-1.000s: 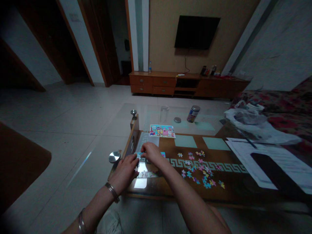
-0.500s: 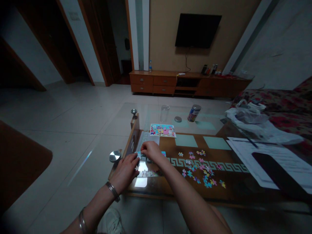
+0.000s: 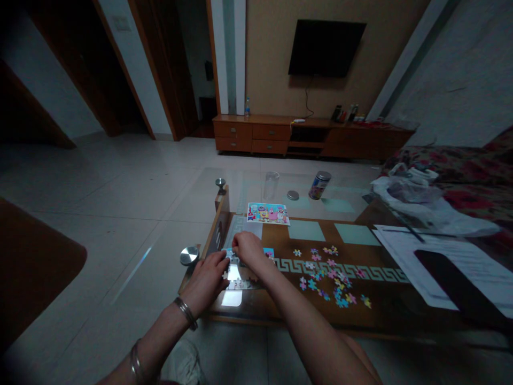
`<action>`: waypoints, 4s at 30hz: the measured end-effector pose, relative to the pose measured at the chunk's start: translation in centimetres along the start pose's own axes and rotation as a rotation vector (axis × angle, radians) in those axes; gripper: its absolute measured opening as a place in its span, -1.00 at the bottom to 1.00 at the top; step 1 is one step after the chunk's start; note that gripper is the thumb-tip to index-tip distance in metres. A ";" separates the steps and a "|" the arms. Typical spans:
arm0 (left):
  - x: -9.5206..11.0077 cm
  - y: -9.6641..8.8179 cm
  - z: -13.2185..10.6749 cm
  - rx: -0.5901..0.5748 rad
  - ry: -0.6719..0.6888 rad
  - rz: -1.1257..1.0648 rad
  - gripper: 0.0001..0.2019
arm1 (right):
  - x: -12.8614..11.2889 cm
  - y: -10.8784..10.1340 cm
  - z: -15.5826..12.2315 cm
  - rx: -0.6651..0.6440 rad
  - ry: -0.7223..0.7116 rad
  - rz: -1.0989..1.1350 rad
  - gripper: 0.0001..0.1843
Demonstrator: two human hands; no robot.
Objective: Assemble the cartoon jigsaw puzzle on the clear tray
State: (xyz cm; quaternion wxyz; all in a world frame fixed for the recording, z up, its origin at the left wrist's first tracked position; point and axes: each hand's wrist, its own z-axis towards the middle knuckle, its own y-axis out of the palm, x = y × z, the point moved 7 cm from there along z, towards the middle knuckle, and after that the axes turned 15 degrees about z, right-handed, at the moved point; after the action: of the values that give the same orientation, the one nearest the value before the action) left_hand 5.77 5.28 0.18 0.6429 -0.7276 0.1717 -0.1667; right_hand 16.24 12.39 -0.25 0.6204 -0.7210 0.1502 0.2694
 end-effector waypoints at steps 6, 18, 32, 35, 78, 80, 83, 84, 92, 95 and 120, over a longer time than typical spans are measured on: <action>0.0 -0.1 0.0 -0.009 -0.001 0.000 -0.61 | 0.0 0.1 -0.2 0.017 0.021 -0.035 -0.87; -0.2 0.0 0.2 0.051 -0.011 -0.013 -0.54 | 1.2 -2.7 0.3 0.068 -0.033 0.118 -0.86; 0.5 0.4 0.6 0.060 -0.025 0.015 -0.52 | 1.3 -1.3 -1.7 -0.049 -0.018 -0.034 -0.74; 0.6 0.4 0.6 0.062 -0.010 0.019 -0.52 | 1.4 -1.3 -1.7 -0.053 -0.026 -0.018 -0.76; 0.7 1.0 1.0 0.082 0.013 -0.005 -0.46 | 3.0 -1.2 -1.1 0.014 -0.178 0.076 -0.72; 0.7 1.2 1.0 0.085 0.018 -0.012 -0.46 | 4.0 -2.5 -0.8 0.079 -0.147 0.135 -0.76; 0.7 1.5 1.0 0.109 0.023 -0.034 -0.46 | 6.0 -4.7 -0.9 0.167 -0.055 0.200 -0.85; 0.5 1.5 1.0 0.122 0.022 -0.046 -0.47 | 6.6 -5.4 -1.1 0.181 -0.028 0.209 -0.85; -2.4 1.3 1.5 0.213 -0.032 -0.143 -0.55 | 9.6 -6.5 -4.2 0.089 0.110 0.114 -0.83; -3.0 1.3 1.4 0.206 -0.055 -0.131 -0.57 | 9.0 -5.7 -5.0 0.050 0.102 0.085 -0.83; -1.4 0.9 3.0 0.226 -0.135 -0.134 -0.79 | 1.1 -0.7 -2.2 0.022 -0.117 0.029 -0.82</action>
State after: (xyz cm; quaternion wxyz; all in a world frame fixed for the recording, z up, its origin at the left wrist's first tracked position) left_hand 5.85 8.48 -1.09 0.7181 -0.6701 0.0594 -0.1783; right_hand 17.97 10.45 -0.15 0.6320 -0.6949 0.1272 0.3186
